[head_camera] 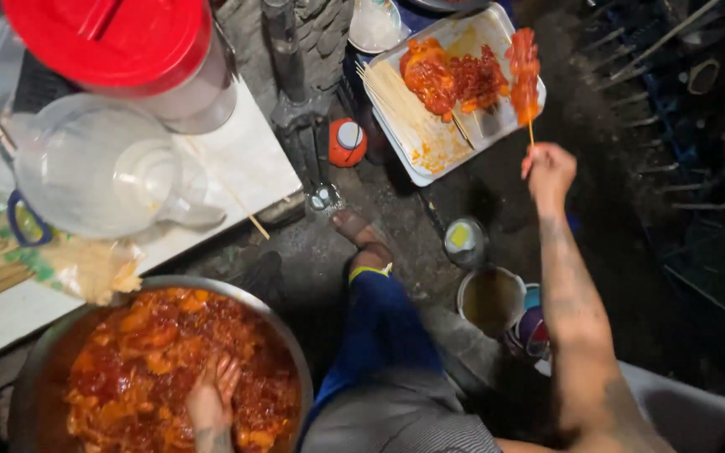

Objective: The person skewers marinated meat pieces from a large metal bowl onto wooden sticks. They use scissors to trim the meat and place the completed skewers onto a tray.

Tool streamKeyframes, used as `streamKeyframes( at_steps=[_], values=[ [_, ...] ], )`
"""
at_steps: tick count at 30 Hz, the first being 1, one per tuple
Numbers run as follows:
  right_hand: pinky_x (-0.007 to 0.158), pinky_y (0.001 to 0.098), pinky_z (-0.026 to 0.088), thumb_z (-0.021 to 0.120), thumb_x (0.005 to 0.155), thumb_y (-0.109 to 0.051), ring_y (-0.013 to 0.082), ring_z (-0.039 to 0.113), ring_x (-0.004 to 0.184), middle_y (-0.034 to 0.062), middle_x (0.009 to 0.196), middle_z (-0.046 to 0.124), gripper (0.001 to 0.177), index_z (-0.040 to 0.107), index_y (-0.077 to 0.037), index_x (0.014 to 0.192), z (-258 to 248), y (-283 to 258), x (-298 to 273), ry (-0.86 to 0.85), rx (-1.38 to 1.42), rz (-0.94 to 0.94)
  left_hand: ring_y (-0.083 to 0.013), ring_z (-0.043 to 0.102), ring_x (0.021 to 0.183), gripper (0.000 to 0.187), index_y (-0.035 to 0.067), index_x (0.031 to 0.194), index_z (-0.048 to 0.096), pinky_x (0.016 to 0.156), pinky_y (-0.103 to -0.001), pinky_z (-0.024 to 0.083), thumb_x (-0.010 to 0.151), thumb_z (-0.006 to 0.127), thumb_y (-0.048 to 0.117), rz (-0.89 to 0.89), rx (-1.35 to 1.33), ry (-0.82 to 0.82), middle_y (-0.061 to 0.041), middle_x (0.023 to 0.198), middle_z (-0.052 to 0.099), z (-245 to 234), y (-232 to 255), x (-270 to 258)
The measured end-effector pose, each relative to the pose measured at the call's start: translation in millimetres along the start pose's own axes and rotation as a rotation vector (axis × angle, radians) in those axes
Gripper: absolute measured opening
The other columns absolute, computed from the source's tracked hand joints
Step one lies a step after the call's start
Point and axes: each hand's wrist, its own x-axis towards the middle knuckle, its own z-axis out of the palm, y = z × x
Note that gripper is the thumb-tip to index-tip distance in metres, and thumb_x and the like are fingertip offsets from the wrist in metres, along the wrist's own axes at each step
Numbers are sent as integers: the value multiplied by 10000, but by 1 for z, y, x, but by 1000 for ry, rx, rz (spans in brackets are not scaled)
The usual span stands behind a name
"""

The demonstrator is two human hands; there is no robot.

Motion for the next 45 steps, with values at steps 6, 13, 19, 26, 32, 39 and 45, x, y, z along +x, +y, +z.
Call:
streamKeyframes(
  at_steps=[6, 13, 19, 26, 32, 39, 45],
  values=[
    [1035, 443, 486, 803, 924, -377, 424, 583, 1256, 296, 1324, 607, 807, 378, 11, 1490, 65, 103, 77, -59, -873, 511, -431, 645, 1128, 389, -96, 1365, 511, 990, -488, 550, 1076, 517, 163, 17, 11, 201, -305, 1304, 603, -4, -21, -4],
    [1026, 513, 446, 722, 905, -327, 514, 579, 1199, 349, 1241, 639, 583, 621, 120, 1265, 117, 99, -89, -363, -733, 51, -353, 717, 816, 350, -32, 1264, 624, 700, -369, 570, 933, 693, 54, 108, -11, 173, -260, 989, 686, -76, -107, 39],
    [979, 334, 480, 766, 868, -378, 195, 702, 1099, 89, 1125, 773, 400, 769, -100, 1155, 175, -31, -260, -808, -518, 55, -111, 657, 667, 311, 110, 1149, 783, 584, -254, 538, 851, 772, 199, 132, 258, 312, -46, 806, 736, -116, -123, 3],
    [802, 538, 534, 702, 971, -247, 457, 686, 924, 204, 911, 739, 202, 770, -60, 1009, 293, -272, -372, -958, -215, -574, -265, 749, 759, 310, 74, 1237, 710, 692, -320, 626, 929, 730, 92, 158, -281, 295, -205, 977, 721, -150, -177, 21],
    [706, 439, 527, 679, 898, -146, 311, 700, 772, 102, 789, 751, 109, 780, -107, 906, 430, -286, -364, -764, -139, -799, -266, 743, 791, 392, -4, 1282, 657, 716, -326, 624, 903, 739, 52, 204, -593, 341, -213, 998, 714, -144, -199, 4],
    [583, 293, 565, 833, 738, -91, 126, 669, 651, 17, 708, 747, 94, 749, -98, 780, 460, -265, -321, -667, -18, -764, -123, 670, 607, 370, -10, 1162, 741, 569, -229, 588, 805, 763, 84, 179, -600, 588, -100, 766, 723, -167, -188, -16],
    [596, 228, 656, 896, 812, 0, 102, 724, 702, 28, 764, 749, 189, 734, -94, 835, 421, -297, -332, -796, 66, -471, -170, 657, 511, 159, -3, 1001, 755, 455, -247, 564, 853, 700, -23, 135, -452, 338, -137, 669, 702, -164, -226, 19]
  ],
)
